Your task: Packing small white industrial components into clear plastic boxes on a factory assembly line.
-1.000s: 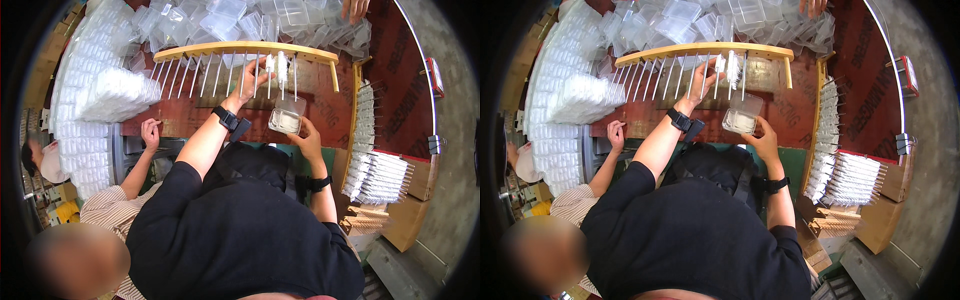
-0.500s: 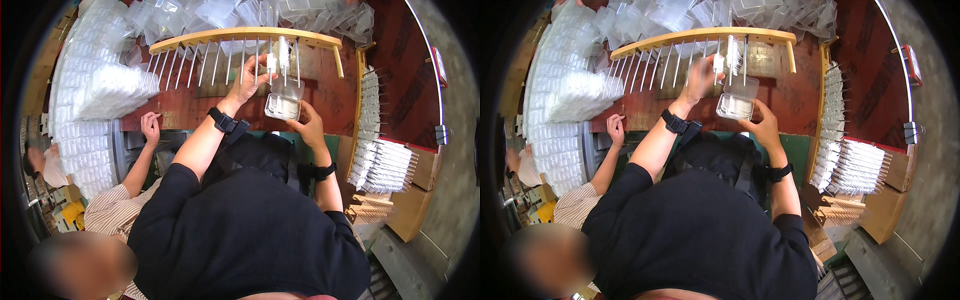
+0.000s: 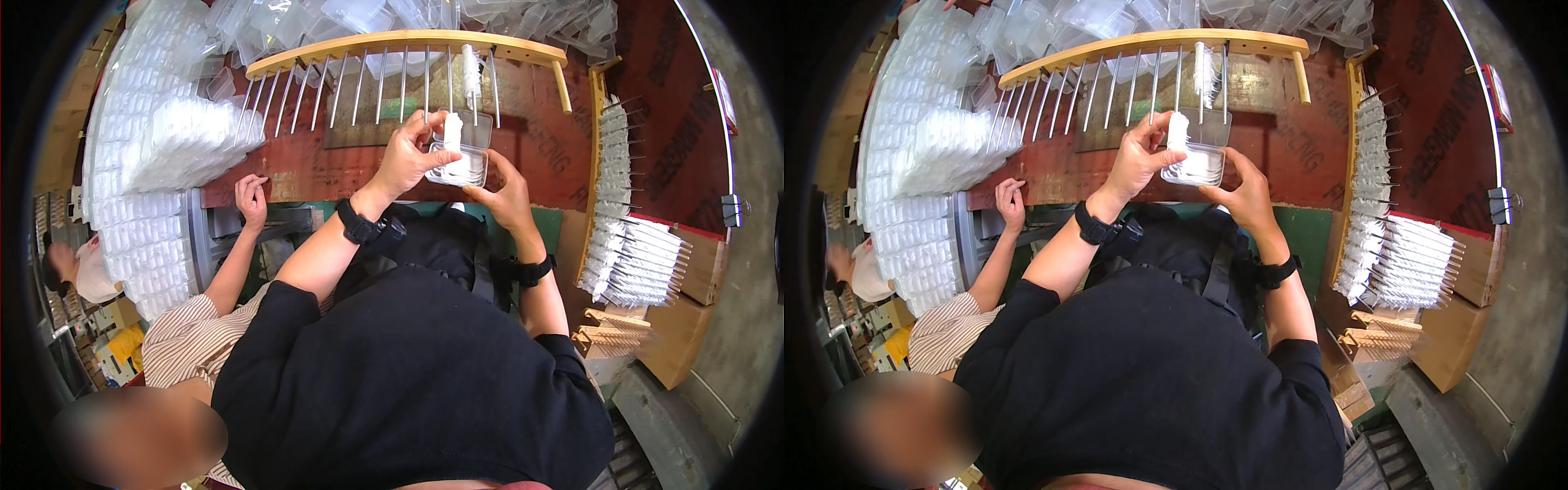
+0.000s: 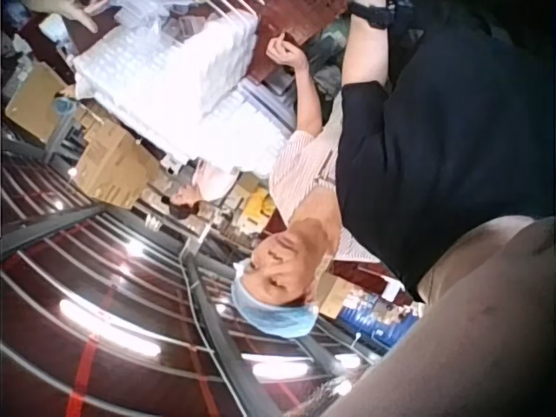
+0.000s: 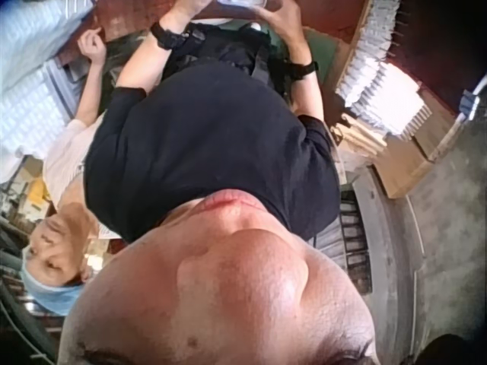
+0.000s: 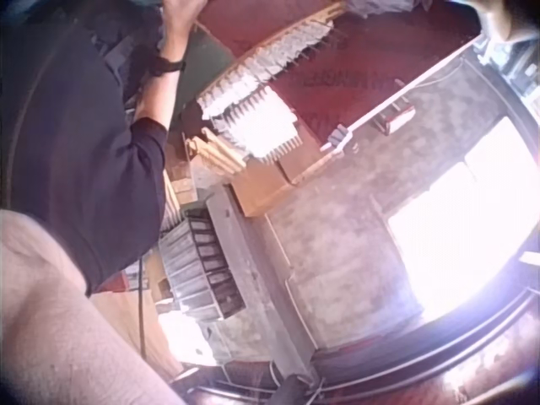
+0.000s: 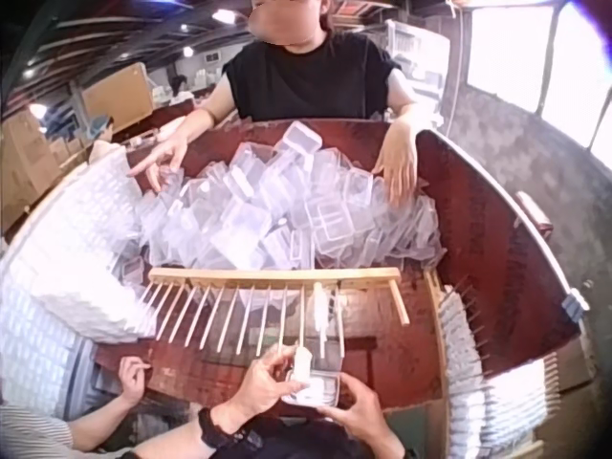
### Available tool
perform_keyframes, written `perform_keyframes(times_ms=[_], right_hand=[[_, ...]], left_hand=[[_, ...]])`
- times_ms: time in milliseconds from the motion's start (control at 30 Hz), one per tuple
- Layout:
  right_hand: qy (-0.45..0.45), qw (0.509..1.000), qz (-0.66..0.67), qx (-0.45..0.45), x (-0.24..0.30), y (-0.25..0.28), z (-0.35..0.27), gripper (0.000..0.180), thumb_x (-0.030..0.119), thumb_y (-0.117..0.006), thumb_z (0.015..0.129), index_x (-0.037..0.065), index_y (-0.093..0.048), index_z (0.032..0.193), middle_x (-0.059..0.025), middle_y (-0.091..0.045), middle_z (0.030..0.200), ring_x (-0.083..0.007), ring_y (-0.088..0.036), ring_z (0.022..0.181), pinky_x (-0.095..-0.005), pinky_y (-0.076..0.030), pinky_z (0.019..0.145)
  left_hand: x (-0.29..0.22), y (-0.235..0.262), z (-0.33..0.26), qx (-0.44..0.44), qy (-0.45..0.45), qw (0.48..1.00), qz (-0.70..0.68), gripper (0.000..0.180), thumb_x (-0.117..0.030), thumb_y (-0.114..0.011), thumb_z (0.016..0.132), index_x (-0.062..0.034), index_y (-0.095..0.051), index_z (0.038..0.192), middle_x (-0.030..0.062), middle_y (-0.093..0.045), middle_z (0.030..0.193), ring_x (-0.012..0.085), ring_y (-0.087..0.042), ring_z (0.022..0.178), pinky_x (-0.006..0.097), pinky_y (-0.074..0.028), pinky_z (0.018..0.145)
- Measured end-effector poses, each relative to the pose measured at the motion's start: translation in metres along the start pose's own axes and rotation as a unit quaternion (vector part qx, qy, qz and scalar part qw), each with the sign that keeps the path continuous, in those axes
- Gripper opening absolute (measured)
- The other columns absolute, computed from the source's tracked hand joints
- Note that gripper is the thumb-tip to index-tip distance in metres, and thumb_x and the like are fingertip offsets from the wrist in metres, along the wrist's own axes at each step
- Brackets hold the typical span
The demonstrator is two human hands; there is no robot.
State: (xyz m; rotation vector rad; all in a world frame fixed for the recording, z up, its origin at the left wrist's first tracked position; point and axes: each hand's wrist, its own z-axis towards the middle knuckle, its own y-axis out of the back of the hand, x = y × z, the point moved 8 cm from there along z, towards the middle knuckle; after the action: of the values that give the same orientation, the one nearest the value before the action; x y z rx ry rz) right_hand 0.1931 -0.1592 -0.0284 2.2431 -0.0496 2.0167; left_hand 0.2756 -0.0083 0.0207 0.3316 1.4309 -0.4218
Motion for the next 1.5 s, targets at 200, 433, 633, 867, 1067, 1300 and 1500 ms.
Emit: perform_keyframes(times_ms=[200, 433, 633, 867, 1067, 1300, 1500], right_hand=[[0.012, 1.000, 0.004, 0.004, 0.009, -0.006, -0.004, 0.061, 0.007, -0.077, 0.064, -0.006, -0.049, 0.117, -0.0146, -0.060, 0.104, -0.0184, -0.060, 0.093, -0.0301, -0.049, 0.081], [0.056, 0.992, -0.110, 0.007, 0.037, -0.009, -0.008, 0.060, 0.006, -0.076, 0.065, -0.005, -0.049, 0.116, -0.0130, -0.059, 0.103, -0.0186, -0.060, 0.093, -0.0302, -0.050, 0.080], [0.061, 0.991, -0.122, 0.010, 0.032, -0.013, -0.009, 0.057, 0.007, -0.076, 0.065, -0.003, -0.050, 0.115, -0.0110, -0.058, 0.103, -0.0183, -0.059, 0.093, -0.0305, -0.051, 0.079], [0.070, 0.988, -0.141, -0.004, 0.045, -0.009, -0.016, 0.056, 0.004, -0.075, 0.065, -0.002, -0.049, 0.115, -0.0106, -0.058, 0.102, -0.0171, -0.059, 0.092, -0.0297, -0.051, 0.079], [0.022, 1.000, 0.013, -0.008, 0.027, -0.004, -0.015, 0.059, 0.001, -0.074, 0.066, -0.002, -0.048, 0.119, -0.0111, -0.059, 0.100, -0.0153, -0.060, 0.092, -0.0298, -0.051, 0.080], [0.015, 0.999, 0.029, 0.002, 0.026, -0.005, -0.012, 0.060, 0.002, -0.075, 0.066, -0.003, -0.047, 0.119, -0.0120, -0.060, 0.103, -0.0166, -0.060, 0.093, -0.0308, -0.050, 0.082], [0.006, 1.000, 0.016, -0.008, 0.023, -0.003, -0.010, 0.063, 0.004, -0.076, 0.064, -0.004, -0.047, 0.119, -0.0126, -0.060, 0.104, -0.0177, -0.059, 0.094, -0.0306, -0.049, 0.083]], left_hand=[[-0.017, -0.002, -0.015, -0.002, -0.044, 0.997, 0.056, 0.051, -0.013, -0.080, 0.063, -0.0037, -0.059, 0.109, -0.0006, -0.048, 0.083, 0.0099, -0.048, 0.080, 0.024, -0.040, 0.070], [-0.033, -0.012, -0.024, 0.017, -0.076, 0.955, 0.286, 0.044, -0.018, -0.079, 0.058, -0.0104, -0.063, 0.099, 0.0043, -0.053, 0.082, 0.0225, -0.052, 0.080, 0.032, -0.044, 0.073], [-0.037, -0.031, -0.024, 0.063, -0.060, 0.907, 0.411, 0.042, -0.021, -0.076, 0.060, -0.0099, -0.063, 0.099, 0.0060, -0.052, 0.084, 0.0247, -0.049, 0.081, 0.036, -0.041, 0.076], [-0.036, -0.041, -0.018, 0.133, -0.065, 0.874, 0.463, 0.043, -0.024, -0.075, 0.061, -0.0123, -0.063, 0.100, 0.0057, -0.051, 0.091, 0.0254, -0.048, 0.087, 0.037, -0.040, 0.078], [-0.051, -0.046, -0.014, 0.093, -0.120, 0.882, 0.445, 0.042, -0.027, -0.076, 0.060, -0.0133, -0.064, 0.098, 0.0047, -0.053, 0.095, 0.0259, -0.047, 0.090, 0.038, -0.039, 0.079], [-0.061, -0.047, -0.011, 0.087, -0.108, 0.888, 0.439, 0.041, -0.026, -0.076, 0.060, -0.0124, -0.064, 0.097, 0.0046, -0.054, 0.098, 0.0269, -0.047, 0.093, 0.039, -0.039, 0.082], [-0.067, -0.045, -0.012, 0.085, -0.085, 0.867, 0.483, 0.040, -0.022, -0.075, 0.061, -0.0118, -0.063, 0.097, 0.0049, -0.053, 0.099, 0.0262, -0.046, 0.095, 0.039, -0.037, 0.085]])
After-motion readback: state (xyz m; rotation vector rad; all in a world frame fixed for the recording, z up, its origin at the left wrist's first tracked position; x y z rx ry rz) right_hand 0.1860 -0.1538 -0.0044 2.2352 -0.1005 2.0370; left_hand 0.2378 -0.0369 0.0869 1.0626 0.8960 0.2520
